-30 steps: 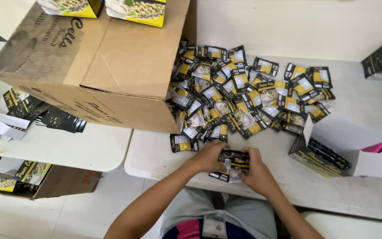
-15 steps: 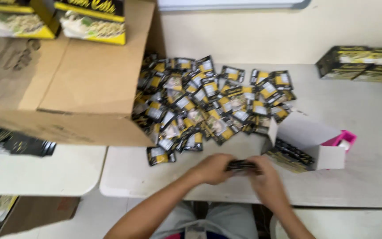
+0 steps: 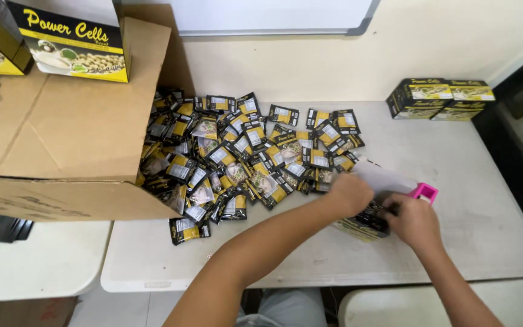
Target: Packing small food packets into small boxes and sealing them with tape.
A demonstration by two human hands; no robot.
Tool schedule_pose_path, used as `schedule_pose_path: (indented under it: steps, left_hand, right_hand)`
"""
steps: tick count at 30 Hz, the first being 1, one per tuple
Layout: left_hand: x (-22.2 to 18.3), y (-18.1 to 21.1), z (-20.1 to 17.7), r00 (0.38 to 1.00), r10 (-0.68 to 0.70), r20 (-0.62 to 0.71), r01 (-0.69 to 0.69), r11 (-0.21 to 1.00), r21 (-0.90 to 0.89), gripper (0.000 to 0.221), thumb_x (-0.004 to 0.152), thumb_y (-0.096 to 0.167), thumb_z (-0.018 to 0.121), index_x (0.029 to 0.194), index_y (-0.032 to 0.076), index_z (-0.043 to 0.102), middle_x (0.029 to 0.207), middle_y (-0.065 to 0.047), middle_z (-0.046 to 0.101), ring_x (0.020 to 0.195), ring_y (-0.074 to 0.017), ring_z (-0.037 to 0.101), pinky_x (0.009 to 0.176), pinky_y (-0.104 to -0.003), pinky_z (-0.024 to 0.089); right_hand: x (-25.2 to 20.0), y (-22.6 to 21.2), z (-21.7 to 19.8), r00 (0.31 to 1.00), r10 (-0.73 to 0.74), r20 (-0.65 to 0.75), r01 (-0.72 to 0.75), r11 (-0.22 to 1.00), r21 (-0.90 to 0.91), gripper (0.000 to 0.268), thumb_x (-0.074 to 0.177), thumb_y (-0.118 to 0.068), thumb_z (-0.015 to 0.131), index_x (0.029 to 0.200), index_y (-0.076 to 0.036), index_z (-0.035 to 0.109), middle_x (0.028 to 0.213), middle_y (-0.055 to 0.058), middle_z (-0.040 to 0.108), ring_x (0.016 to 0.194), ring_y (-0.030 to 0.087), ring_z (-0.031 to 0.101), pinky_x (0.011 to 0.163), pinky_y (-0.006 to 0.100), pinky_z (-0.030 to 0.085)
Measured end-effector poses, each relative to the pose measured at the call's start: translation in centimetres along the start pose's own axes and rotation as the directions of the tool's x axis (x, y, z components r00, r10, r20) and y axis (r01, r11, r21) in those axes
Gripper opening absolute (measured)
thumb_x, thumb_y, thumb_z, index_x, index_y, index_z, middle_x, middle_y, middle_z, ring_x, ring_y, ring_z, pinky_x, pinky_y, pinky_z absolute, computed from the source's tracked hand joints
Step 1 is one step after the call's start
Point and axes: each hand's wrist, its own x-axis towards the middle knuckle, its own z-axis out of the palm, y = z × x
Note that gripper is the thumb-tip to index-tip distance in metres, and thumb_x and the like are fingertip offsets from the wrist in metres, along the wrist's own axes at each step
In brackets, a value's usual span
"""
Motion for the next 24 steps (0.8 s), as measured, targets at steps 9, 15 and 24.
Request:
schedule_pose_path:
  steps: [9, 15, 24]
  left_hand:
    - [4.6, 1.0, 6.1, 0.997, -0.069, -0.018, 0.071, 0.979, 0.191, 0.022, 0.091, 0.023, 0.060, 0.100, 0.018, 0.080, 0.109, -0.005, 0.077, 0.103, -0.0283, 0.074, 0.080, -0.053, 0.058]
    - [2.2, 2.6, 3.5, 0.990, -0.142, -0.008, 0.142, 0.985, 0.100, 0.022, 0.095, 0.019, 0.058, 0.101, 0.016, 0.078, 0.113, -0.005, 0.076, 0.106, -0.0263, 0.074, 0.090, -0.055, 0.055]
    - [-22.1, -7.8, 7.4, 0.646, -0.565, -0.514, 0.428, 0.825, -0.368, 0.060, 0.095, 0.019, 0.052, 0.142, -0.017, 0.040, 0.150, -0.037, 0.039, 0.145, -0.0530, 0.033, 0.122, -0.057, 0.022]
  right_hand:
    - [4.0, 0.9, 1.1, 0.956, -0.244, 0.160, 0.255, 0.965, -0.053, 0.061, 0.052, -0.023, 0.092, 0.110, -0.013, 0.075, 0.091, 0.014, 0.076, 0.082, 0.035, 0.074, 0.075, 0.046, 0.058]
    - [5.4, 5.2, 7.2, 0.954, -0.296, -0.040, 0.291, 0.951, -0.103, 0.031, 0.080, -0.014, 0.080, 0.111, -0.015, 0.080, 0.103, 0.014, 0.077, 0.094, 0.033, 0.075, 0.085, 0.043, 0.059]
    - [-2.3, -11.4, 7.1, 0.983, -0.160, -0.094, 0.180, 0.696, 0.695, 0.028, 0.087, -0.017, 0.077, 0.112, -0.004, 0.077, 0.106, 0.009, 0.079, 0.094, 0.016, 0.072, 0.084, 0.032, 0.056]
